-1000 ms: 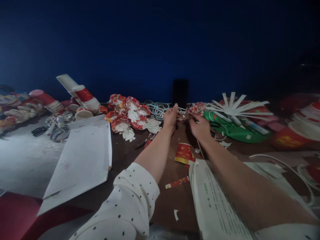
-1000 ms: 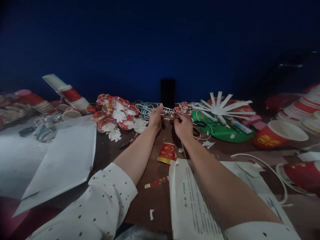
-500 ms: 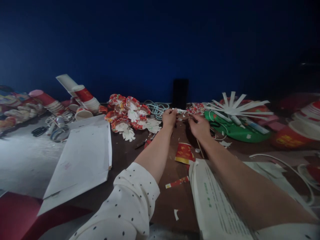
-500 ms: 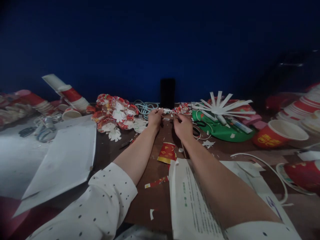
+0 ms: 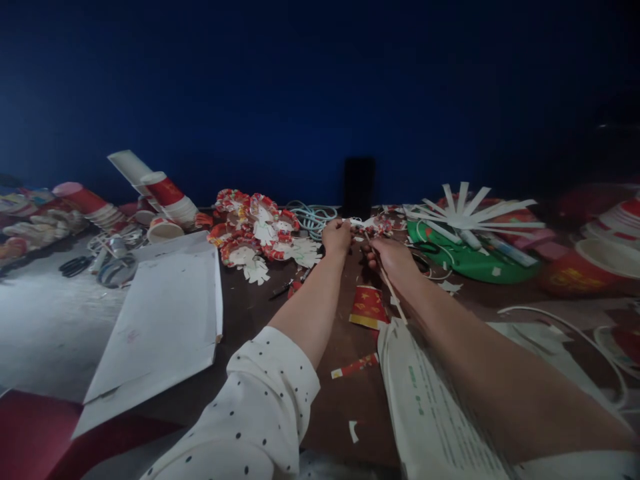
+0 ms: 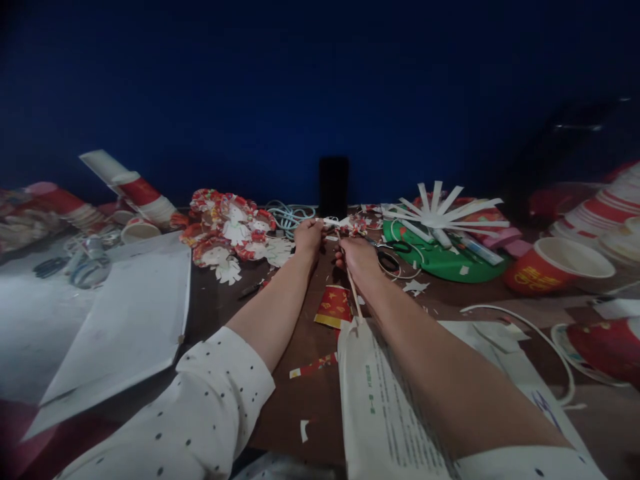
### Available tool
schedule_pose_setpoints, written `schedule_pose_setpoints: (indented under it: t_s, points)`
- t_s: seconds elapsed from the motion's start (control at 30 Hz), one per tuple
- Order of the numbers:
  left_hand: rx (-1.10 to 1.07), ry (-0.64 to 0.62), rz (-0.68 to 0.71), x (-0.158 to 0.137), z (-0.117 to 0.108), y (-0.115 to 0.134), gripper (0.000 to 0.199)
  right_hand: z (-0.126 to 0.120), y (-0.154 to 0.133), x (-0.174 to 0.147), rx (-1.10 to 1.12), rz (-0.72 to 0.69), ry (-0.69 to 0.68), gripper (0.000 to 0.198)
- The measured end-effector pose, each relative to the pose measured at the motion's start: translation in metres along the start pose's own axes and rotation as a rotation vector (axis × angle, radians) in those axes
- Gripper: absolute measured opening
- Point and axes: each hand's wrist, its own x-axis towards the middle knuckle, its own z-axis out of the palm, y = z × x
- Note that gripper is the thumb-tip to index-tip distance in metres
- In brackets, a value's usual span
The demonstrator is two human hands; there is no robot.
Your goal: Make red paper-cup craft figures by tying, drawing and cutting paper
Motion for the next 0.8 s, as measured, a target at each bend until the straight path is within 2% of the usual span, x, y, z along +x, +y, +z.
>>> schedule_pose_setpoints:
  t_s: [0.1, 0.2, 0.27, 0.37, 0.47, 0.67, 0.8]
  points:
    - [-0.022, -0.07, -0.009, -0.007, 0.001, 0.005, 0.017, -0.001, -0.005, 0.001, 0.136, 0.095, -0.013, 0.007]
    - [-0.062, -0.211, -0.055, -0.017, 0.003, 0.011, 0.016, -0.006, -0.011, 0.003, 0.384, 0.206, -0.065, 0.007]
    - [-0.073, -0.296, -0.071, -0.022, 0.004, 0.013, 0.015, -0.01, -0.013, 0.004, 0.459, 0.216, -0.119, 0.008]
    - [-0.048, -0.364, -0.066, -0.026, 0.004, 0.014, 0.013, -0.013, -0.013, 0.005, 0.423, 0.128, -0.166, 0.008]
    - [-0.019, -0.39, -0.058, -0.026, 0.003, 0.014, 0.011, -0.014, -0.01, 0.007, 0.361, 0.071, -0.128, 0.01]
    - [-0.04, -0.313, -0.09, -0.023, 0.002, 0.015, 0.01, -0.018, -0.007, 0.012, 0.302, 0.016, -0.054, 0.015]
    - [-0.006, -0.317, -0.083, -0.025, 0.002, 0.017, 0.013, -0.017, -0.003, 0.015, 0.221, 0.027, -0.004, 0.018]
